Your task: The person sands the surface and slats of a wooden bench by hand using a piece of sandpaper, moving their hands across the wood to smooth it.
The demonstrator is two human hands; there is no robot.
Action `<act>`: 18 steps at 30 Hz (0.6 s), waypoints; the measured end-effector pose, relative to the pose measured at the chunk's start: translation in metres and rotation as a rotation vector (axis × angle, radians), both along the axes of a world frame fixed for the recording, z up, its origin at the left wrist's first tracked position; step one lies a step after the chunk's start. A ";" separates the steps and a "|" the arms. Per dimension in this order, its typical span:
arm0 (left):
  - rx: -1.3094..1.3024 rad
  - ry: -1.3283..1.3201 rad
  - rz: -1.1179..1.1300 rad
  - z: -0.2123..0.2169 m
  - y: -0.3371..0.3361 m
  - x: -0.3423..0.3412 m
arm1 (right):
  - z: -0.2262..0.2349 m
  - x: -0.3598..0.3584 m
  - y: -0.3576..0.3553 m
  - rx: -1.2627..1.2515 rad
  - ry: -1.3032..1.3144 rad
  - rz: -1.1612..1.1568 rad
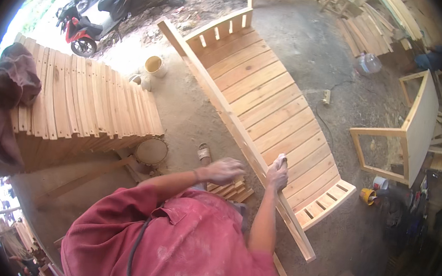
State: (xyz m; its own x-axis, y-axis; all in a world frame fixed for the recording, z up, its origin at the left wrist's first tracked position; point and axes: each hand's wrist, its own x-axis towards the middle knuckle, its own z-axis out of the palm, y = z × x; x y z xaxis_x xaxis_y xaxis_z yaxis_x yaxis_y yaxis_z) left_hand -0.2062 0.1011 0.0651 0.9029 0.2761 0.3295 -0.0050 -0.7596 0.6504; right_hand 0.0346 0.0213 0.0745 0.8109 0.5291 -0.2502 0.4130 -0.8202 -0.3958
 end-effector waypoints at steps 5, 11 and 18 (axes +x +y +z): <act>-0.265 0.929 0.688 -0.059 0.077 -0.245 | -0.040 0.016 0.009 0.037 0.034 -0.084; -0.482 1.065 0.917 -0.077 0.040 -0.356 | -0.040 0.018 0.013 0.126 0.055 -0.055; -1.108 1.024 0.996 -0.083 0.023 -0.343 | -0.076 0.070 -0.044 0.058 -0.360 0.024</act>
State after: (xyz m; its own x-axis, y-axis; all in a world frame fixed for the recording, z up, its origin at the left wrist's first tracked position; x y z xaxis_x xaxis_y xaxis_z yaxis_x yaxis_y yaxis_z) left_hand -0.5495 0.1238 -0.0178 -0.0153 0.4641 -0.8857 0.8184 0.5147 0.2555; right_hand 0.1042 -0.0229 -0.0012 0.8284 0.5544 0.0802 0.5537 -0.7887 -0.2673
